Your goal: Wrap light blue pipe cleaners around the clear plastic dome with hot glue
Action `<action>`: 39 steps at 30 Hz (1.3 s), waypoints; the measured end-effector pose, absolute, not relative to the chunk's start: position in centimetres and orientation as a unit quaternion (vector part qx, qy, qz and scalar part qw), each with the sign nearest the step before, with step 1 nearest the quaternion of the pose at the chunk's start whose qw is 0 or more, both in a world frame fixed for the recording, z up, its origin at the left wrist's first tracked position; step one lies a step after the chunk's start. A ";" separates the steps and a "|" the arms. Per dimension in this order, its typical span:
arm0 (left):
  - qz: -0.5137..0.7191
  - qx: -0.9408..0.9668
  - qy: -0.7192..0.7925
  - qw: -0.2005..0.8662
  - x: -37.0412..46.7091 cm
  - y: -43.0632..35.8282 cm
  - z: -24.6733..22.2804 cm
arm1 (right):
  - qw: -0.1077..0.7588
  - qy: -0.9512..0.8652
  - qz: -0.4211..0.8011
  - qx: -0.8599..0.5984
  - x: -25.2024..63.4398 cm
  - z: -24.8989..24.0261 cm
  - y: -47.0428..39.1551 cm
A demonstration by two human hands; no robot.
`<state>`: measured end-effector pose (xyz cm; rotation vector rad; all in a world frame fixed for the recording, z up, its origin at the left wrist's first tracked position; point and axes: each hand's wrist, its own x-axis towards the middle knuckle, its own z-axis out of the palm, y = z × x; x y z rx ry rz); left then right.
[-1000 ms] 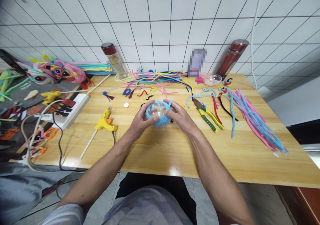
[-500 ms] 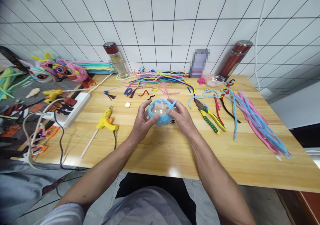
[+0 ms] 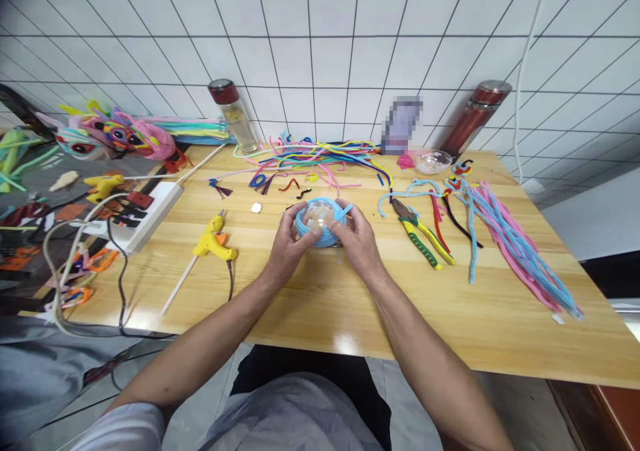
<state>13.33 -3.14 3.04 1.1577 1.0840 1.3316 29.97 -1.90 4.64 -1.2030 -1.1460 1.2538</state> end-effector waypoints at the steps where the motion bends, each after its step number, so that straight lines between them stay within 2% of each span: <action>1: 0.555 0.480 0.451 0.509 13.3 -3.1 3.0 | 0.507 -0.480 0.513 -0.499 29.9 4.4 -1.9; 29: 0.562 0.482 0.440 0.508 13.0 -2.7 2.9 | 0.502 -0.511 0.498 -0.489 29.8 4.7 -2.4; 39: 0.575 0.472 0.425 0.516 12.7 -2.6 3.1 | 0.499 -0.492 0.537 -0.470 29.6 5.8 -2.8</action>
